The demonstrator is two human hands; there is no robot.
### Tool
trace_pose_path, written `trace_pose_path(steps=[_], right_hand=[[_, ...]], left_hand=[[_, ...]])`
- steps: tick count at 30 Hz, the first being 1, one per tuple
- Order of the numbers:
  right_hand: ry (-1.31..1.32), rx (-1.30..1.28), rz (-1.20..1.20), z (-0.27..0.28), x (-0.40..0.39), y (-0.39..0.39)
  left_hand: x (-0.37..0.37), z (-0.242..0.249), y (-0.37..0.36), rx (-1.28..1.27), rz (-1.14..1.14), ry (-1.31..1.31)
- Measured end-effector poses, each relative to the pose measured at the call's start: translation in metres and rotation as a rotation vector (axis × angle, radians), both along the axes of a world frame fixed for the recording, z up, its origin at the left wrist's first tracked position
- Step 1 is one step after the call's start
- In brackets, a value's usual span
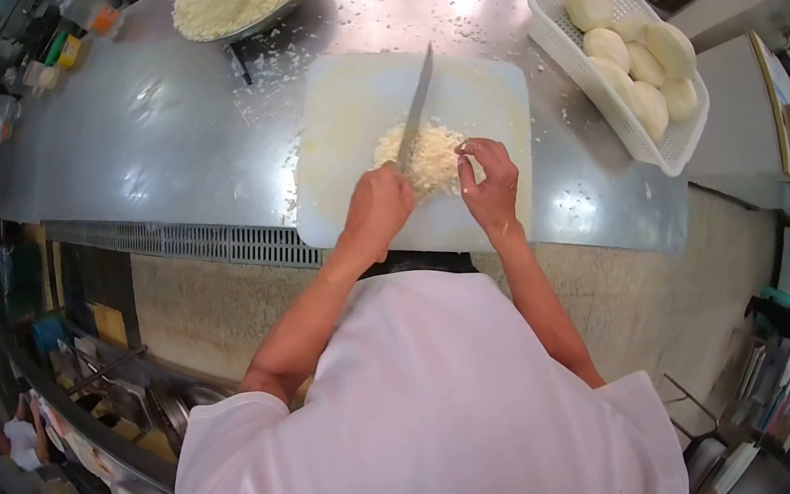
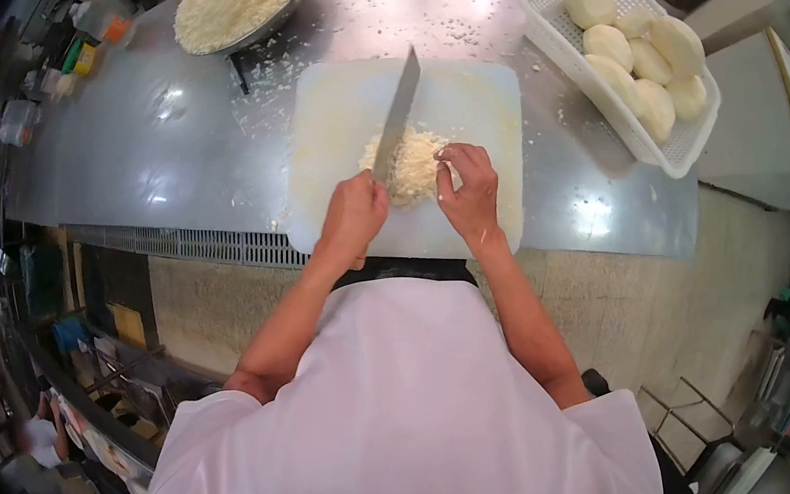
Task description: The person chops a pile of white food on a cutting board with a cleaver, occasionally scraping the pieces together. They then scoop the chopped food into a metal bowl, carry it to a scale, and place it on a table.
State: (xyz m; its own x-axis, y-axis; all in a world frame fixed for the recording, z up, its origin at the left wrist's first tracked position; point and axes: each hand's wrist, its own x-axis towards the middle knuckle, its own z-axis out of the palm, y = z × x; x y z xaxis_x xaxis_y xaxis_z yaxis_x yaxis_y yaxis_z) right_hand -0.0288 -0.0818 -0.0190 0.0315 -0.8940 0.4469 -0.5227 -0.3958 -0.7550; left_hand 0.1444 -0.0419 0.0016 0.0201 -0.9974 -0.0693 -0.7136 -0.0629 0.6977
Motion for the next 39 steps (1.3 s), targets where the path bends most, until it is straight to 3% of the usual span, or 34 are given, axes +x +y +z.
trace_pose_path(steps=[2,6,9,12,18,20,25,29,35,39], right_hand=[[0.09,0.071,-0.01,-0.002,-0.008,0.009],[0.188,0.255,-0.02,-0.021,-0.01,0.03],[0.392,0.316,-0.024,-0.022,-0.001,0.036],[0.354,0.294,-0.045,-0.034,0.002,0.035],[0.36,0.277,-0.061,-0.031,-0.003,0.035],[0.354,0.277,-0.063,-0.031,-0.001,0.032],[0.306,0.281,-0.045,-0.029,-0.004,0.034],[0.332,0.284,-0.058,-0.033,-0.003,0.037],[0.27,0.303,-0.078,-0.028,-0.008,0.037],[0.217,0.326,-0.115,-0.024,-0.01,0.039]], left_hand=[[0.0,0.018,0.003,0.025,0.031,0.018],[-0.006,-0.007,0.004,0.043,-0.003,-0.012],[0.0,0.023,-0.007,0.09,-0.022,0.003],[0.01,0.018,0.006,0.044,-0.008,-0.115],[0.016,0.022,0.009,0.029,0.032,-0.087],[0.019,-0.003,0.004,0.02,0.002,-0.111],[0.016,0.032,0.001,0.094,-0.011,-0.05],[0.006,0.005,0.006,0.106,-0.115,-0.06],[-0.003,0.031,0.008,0.039,-0.116,-0.019],[-0.015,-0.006,0.004,-0.009,-0.191,-0.026]])
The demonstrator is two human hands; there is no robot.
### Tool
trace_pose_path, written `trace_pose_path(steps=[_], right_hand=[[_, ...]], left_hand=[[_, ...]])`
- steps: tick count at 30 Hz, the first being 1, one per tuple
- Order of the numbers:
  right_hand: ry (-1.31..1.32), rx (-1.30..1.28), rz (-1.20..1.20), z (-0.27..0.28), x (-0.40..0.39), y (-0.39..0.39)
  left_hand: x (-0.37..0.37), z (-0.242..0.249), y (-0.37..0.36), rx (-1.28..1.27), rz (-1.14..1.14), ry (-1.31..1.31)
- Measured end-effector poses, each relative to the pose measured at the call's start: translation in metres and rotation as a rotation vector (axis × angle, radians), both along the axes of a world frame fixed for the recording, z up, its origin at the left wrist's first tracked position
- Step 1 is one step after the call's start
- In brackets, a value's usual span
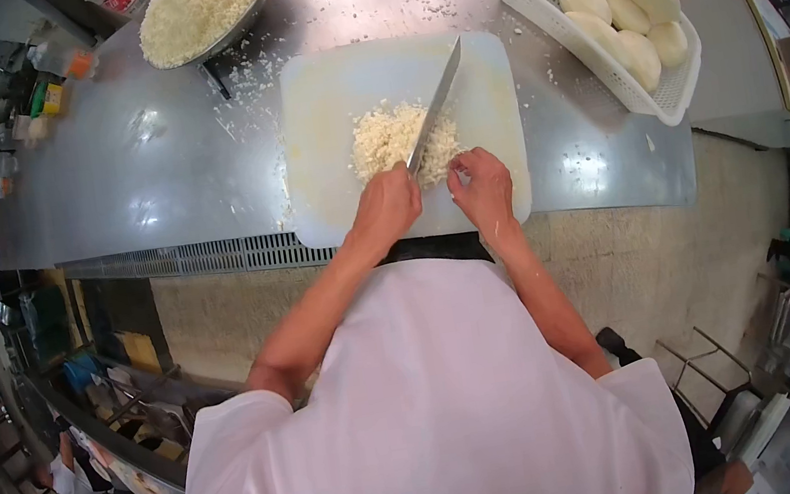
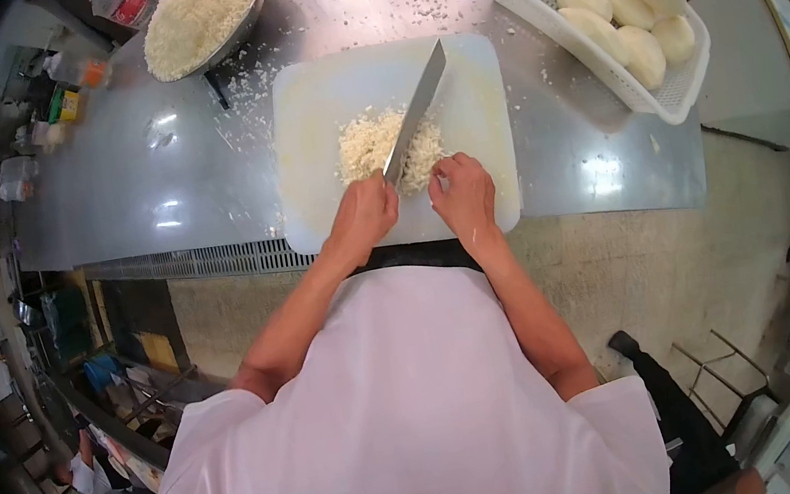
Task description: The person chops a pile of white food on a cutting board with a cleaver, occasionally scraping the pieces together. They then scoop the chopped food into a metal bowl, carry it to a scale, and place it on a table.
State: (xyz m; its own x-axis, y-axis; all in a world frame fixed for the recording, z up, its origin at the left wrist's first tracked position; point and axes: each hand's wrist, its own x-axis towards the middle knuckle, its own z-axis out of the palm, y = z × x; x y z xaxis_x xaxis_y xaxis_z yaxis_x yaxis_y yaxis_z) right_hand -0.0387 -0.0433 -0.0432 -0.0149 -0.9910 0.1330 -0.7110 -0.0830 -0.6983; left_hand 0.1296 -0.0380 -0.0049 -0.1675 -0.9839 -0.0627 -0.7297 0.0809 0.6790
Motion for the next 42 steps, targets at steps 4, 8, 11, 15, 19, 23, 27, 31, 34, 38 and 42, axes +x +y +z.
trace_pose_path(steps=[4,8,11,15,19,23,27,31,34,38,42], right_hand=[[-0.01,-0.022,-0.025,0.009,-0.007,0.0],[-0.091,-0.053,-0.077,0.006,-0.015,0.001],[-0.084,-0.068,-0.079,0.01,-0.022,0.001],[-0.09,-0.09,-0.069,0.01,-0.021,-0.005],[-0.136,-0.107,-0.061,0.014,-0.02,-0.009],[-0.13,-0.103,-0.053,0.007,-0.023,-0.016],[-0.151,0.039,-0.024,0.019,-0.022,-0.015],[-0.126,-0.059,-0.001,0.004,-0.02,-0.017],[-0.157,-0.086,0.031,0.005,-0.019,-0.018],[-0.173,-0.093,0.034,0.008,-0.011,-0.023],[-0.156,-0.121,0.139,0.017,0.007,-0.022]], left_hand=[[0.008,0.031,-0.005,0.06,-0.023,-0.006],[0.025,0.011,0.002,0.029,0.013,-0.097],[0.019,0.022,0.007,0.05,0.044,-0.047],[0.012,0.003,0.007,-0.005,0.025,-0.073],[0.019,0.023,-0.003,0.051,0.059,-0.045],[0.038,0.007,0.002,0.044,0.121,-0.123],[0.045,0.034,-0.003,0.131,0.148,-0.099],[0.058,0.026,-0.003,0.076,0.186,-0.2],[0.062,0.026,-0.004,0.065,0.202,-0.15],[0.072,0.008,-0.004,-0.001,0.239,-0.162],[0.075,0.037,-0.004,0.164,0.283,-0.101]])
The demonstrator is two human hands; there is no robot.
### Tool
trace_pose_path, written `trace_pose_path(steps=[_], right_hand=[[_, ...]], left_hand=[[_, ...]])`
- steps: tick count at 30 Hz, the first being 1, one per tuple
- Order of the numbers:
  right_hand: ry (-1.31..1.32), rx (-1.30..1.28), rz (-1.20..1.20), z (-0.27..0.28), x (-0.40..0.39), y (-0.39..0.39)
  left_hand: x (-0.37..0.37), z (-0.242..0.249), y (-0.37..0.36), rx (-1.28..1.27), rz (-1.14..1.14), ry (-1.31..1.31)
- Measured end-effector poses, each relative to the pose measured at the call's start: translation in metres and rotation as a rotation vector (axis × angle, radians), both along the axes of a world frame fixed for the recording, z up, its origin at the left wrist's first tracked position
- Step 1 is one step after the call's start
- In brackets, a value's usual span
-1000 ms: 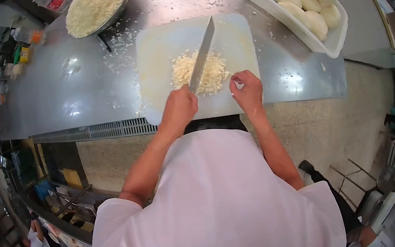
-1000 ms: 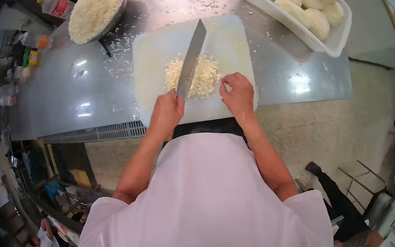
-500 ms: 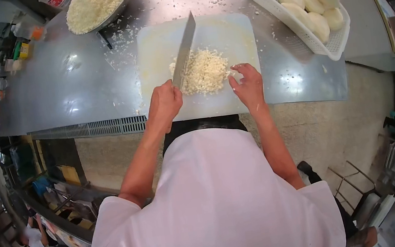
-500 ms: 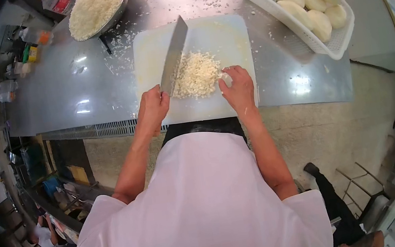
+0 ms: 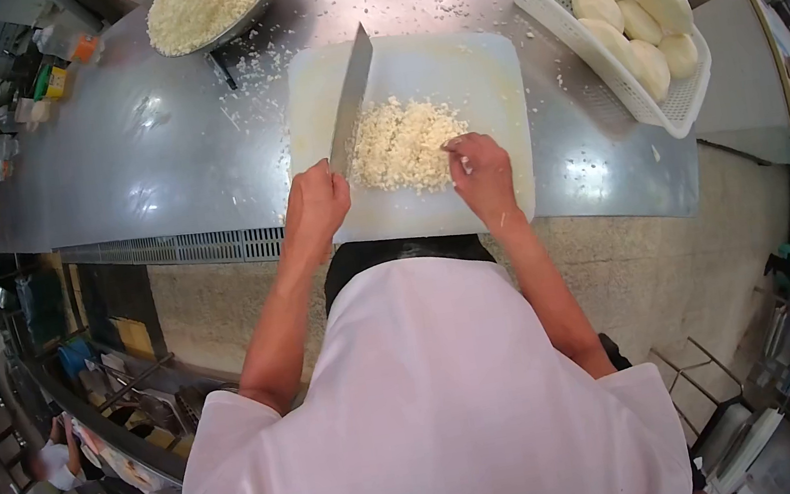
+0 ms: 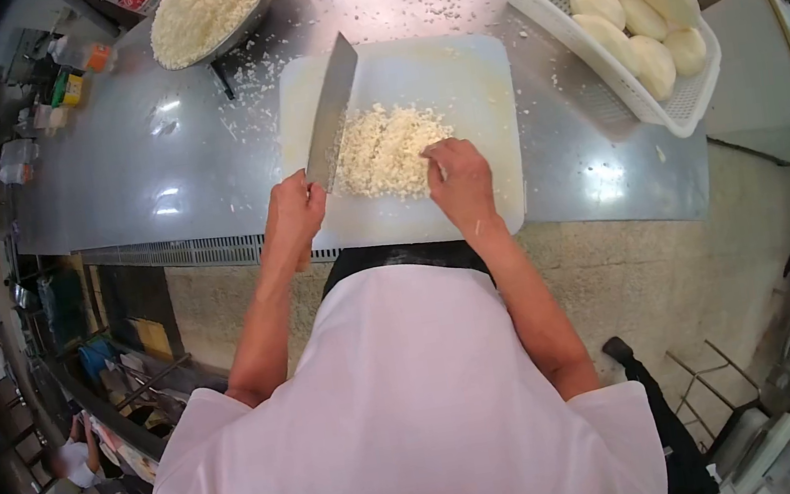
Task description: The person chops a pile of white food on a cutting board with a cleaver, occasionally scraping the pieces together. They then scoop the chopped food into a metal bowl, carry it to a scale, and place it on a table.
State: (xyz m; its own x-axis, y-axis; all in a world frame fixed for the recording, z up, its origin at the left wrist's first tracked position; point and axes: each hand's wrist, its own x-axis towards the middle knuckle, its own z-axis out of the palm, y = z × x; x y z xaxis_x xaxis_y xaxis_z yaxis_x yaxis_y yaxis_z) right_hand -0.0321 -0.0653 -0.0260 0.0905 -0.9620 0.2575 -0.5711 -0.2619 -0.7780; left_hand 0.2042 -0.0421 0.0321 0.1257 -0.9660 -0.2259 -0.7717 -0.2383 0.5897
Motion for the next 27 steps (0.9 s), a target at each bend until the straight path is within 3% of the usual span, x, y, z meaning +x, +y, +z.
trace_pose_path(steps=[3,9,11,13,15,19,23,27], right_hand=[[0.095,-0.056,0.072,-0.002,0.019,0.002],[0.327,-0.011,0.151,-0.009,0.044,0.001],[0.355,0.008,0.162,-0.011,0.048,0.001],[0.393,0.022,0.176,-0.01,0.048,0.001],[0.388,0.034,0.193,-0.008,0.048,0.001],[0.408,0.057,0.182,-0.007,0.043,0.008],[0.266,0.035,-0.001,0.003,0.016,0.014],[0.318,0.128,-0.109,-0.009,-0.008,0.013]], left_hand=[[0.004,-0.028,0.003,-0.135,-0.034,-0.109],[0.007,-0.003,0.004,-0.087,0.04,-0.033],[0.016,-0.033,0.001,-0.134,0.008,-0.095],[0.019,-0.029,-0.004,-0.185,-0.019,-0.147],[0.029,-0.013,-0.011,-0.043,0.054,0.024],[0.046,-0.009,-0.019,-0.2,0.074,-0.096],[0.039,-0.051,-0.01,-0.217,-0.028,-0.355],[-0.02,-0.042,0.014,-0.141,-0.203,-0.24]])
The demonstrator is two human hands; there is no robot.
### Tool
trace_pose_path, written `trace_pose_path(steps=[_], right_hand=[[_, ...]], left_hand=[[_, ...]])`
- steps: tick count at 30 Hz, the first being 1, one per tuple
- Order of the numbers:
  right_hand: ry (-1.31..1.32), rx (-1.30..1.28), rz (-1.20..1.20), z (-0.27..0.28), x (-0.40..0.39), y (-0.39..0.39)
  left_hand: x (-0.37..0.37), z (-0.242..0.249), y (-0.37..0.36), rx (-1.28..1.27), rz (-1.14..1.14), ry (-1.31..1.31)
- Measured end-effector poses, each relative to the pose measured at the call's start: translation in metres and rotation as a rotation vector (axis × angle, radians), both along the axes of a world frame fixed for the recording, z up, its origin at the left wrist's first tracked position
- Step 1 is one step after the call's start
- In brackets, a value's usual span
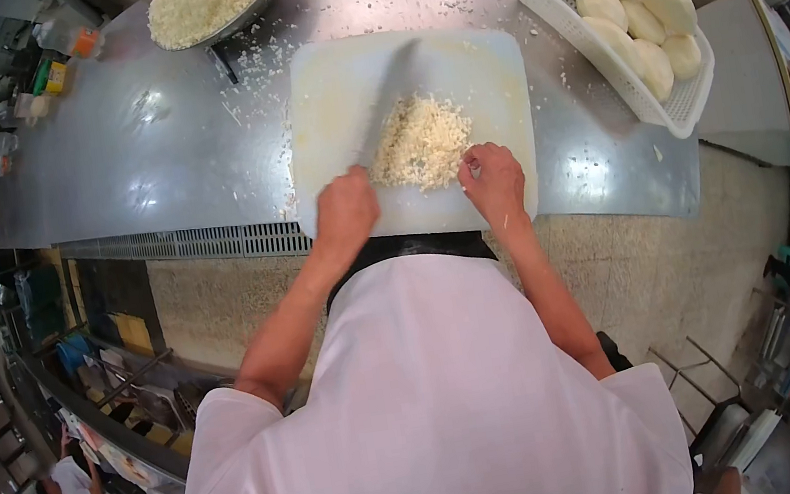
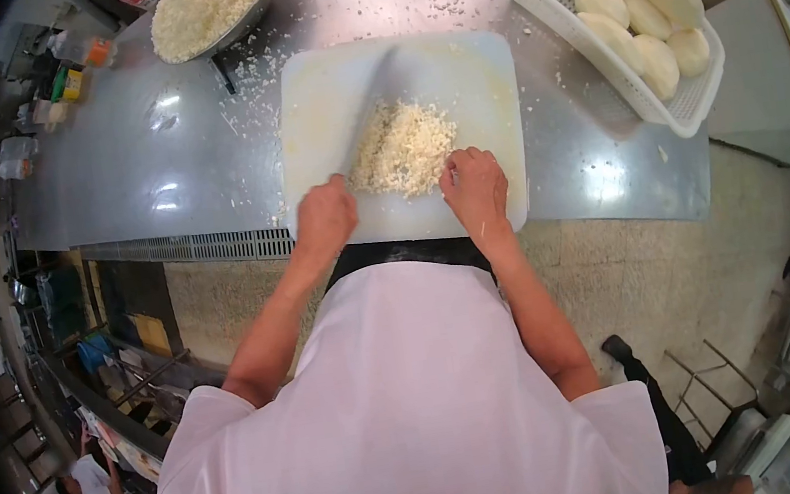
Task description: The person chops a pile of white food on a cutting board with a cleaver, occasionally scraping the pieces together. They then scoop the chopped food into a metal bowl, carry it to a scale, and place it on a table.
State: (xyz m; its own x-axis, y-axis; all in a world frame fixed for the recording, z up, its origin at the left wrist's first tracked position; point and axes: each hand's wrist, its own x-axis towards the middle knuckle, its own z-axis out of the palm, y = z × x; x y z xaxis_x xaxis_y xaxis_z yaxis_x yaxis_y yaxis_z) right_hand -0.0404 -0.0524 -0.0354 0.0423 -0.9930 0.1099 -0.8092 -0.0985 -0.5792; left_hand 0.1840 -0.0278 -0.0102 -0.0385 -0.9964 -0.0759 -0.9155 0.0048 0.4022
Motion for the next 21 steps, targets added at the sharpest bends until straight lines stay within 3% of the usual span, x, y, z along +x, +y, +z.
trace_pose_path(steps=[3,6,12,15,21], right_hand=[[-0.039,0.024,0.039,-0.011,0.002,-0.001],[-0.078,0.05,0.001,-0.003,-0.001,0.0],[-0.073,0.04,-0.003,-0.004,-0.005,0.006],[-0.088,0.039,-0.031,0.0,-0.008,0.007],[-0.086,0.044,-0.053,0.002,-0.017,0.01]], left_hand=[[-0.023,0.015,-0.003,0.031,-0.153,0.134],[-0.032,0.051,-0.006,0.08,-0.161,0.177],[-0.057,0.022,-0.013,0.079,-0.204,0.372],[-0.06,0.045,-0.014,0.145,-0.217,0.294],[-0.079,0.016,-0.011,0.009,-0.251,0.354]])
